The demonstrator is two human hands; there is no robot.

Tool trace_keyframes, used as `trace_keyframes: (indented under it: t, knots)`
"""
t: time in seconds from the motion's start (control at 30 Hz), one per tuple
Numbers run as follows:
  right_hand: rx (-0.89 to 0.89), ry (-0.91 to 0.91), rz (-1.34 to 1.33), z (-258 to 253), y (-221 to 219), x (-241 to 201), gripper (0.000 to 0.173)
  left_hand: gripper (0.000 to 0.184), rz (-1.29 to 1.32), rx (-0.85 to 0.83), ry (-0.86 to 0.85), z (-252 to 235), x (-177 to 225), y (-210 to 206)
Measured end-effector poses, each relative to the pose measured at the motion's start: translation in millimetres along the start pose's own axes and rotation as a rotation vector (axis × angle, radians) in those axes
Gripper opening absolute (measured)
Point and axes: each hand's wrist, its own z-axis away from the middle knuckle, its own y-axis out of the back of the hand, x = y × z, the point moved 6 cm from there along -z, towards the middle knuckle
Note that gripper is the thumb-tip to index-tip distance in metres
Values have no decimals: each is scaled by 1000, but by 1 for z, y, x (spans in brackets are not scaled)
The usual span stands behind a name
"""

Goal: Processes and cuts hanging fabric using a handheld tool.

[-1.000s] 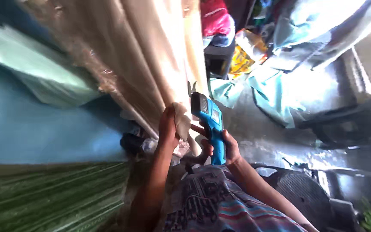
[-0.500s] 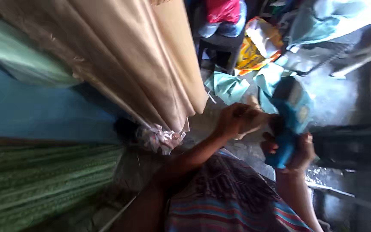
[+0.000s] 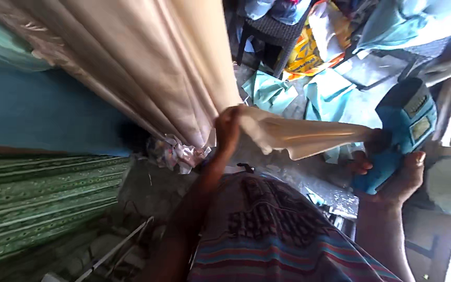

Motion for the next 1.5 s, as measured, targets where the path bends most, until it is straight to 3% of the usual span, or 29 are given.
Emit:
trace_keyframes:
  t: [0.17, 0.27, 0.33, 0.43, 0.53, 0.67, 0.83, 0.9, 0.97, 1.0, 1.07, 1.1, 1.13, 1.2, 1.27, 1.4, 1.5]
  knots:
    - [51, 155, 31, -7, 26, -34, 56, 37, -32, 253, 17, -32, -9, 84]
    - [82, 185, 79, -12, 32, -43, 49, 33, -55, 254, 7, -37, 1, 107]
    - [93, 194, 155, -18, 31, -50, 44, 34, -166, 172, -78, -46, 15, 109]
    - [59, 201, 264, -24, 35, -63, 53, 36, -349, 88, -308, -62, 44, 103]
    - [56, 253, 295, -26, 35, -83, 51, 34, -361, 60, -498, -76, 85, 93]
    - [61, 334, 320, -26, 34, -107, 47, 31, -243, 25, -503, -86, 124, 80]
    - [43, 343, 333, -20, 13, -110, 52, 39, -275, -16, -456, -82, 133, 65]
    - [-13, 271, 324, -21, -4, -92, 53, 41, -267, -42, -396, -57, 126, 58]
    - [-200, 168, 302, -25, -34, -60, 50, 32, -134, -198, -425, -24, 105, 47]
    - [-335, 98, 281, -26, -49, -39, 47, 42, -62, -350, -394, -6, 91, 39]
    - [-628, -59, 248, -25, -87, 4, 42, 83, -76, -595, -223, 29, 64, 26]
    - [-774, -131, 240, -25, -110, 24, 39, 82, -95, -655, -139, 45, 54, 24]
    - [-906, -197, 238, -25, -136, 44, 37, 67, -105, -687, -104, 58, 47, 28]
    - [-1083, -335, 280, -26, -191, 84, 34, 40, -86, -605, -95, 80, 41, 61]
    - [-1118, -474, 468, -30, -241, 123, 35, 30, 40, -396, -66, 91, 14, 106]
    - [-1052, -723, 913, -40, -347, 222, 33, 39, 86, -153, 375, 102, -95, 196]
    - [-937, -857, 1016, -52, -410, 332, 34, 40, 92, -45, 630, 119, -149, 263]
